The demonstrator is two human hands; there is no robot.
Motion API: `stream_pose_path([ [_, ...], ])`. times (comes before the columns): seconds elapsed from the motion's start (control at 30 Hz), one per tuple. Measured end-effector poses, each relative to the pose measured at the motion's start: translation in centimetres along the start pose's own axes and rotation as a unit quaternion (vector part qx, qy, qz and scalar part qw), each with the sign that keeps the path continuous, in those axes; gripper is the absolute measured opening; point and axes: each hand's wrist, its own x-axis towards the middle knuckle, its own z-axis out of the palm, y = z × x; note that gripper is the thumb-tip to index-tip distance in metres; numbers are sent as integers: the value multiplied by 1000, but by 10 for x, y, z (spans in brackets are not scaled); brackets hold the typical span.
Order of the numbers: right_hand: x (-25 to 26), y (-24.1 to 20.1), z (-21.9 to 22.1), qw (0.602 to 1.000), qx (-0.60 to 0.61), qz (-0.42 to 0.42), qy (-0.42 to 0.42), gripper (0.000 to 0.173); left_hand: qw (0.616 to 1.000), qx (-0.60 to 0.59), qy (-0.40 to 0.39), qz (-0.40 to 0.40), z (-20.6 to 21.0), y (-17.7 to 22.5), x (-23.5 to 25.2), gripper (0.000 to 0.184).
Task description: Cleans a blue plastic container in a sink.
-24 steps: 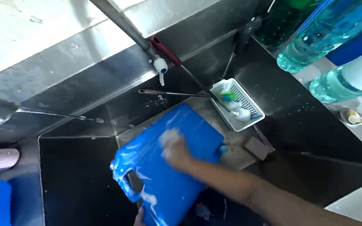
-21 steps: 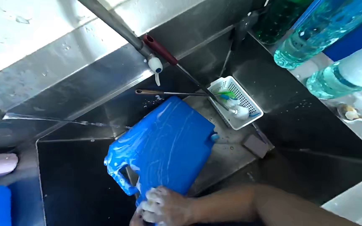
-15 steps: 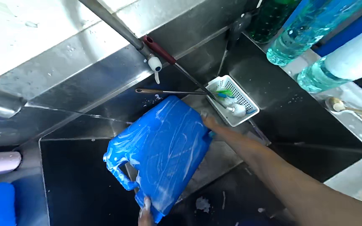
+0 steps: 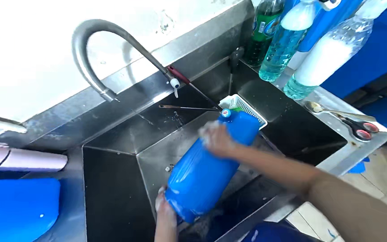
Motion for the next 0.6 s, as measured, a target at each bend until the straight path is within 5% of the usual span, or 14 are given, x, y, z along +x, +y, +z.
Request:
stream_pose_path([
  [0.1,-42,-115,52,988,45,-149,10,31,1000,19,10,-9,10,14,11,22],
  [0.17,-48,-109,61,984,57,-163,34,27,997,77,-6,3,-1,12,7,27],
  [0.23,-39,-35,32,998,17,-9,52,34,986,157,-61,8,-33,-7,4,44],
  [0.33,-2,52,-7,967,-1,234,105,41,971,236,-25,35,-60,-32,23,56],
  [0.37,1,48,9,966,-6,220,134,41,967,252,-12,44,-67,-31,32,56],
  [0.43,-9,-12,69,990,-9,62,125,43,953,299,-2,51,-94,-17,59,57],
  [0.5,-31,-74,99,996,15,-85,4,48,934,354,14,56,-124,1,78,57],
  [0.6,-42,-58,62,994,3,-3,-109,63,916,395,1,64,-154,17,89,59],
])
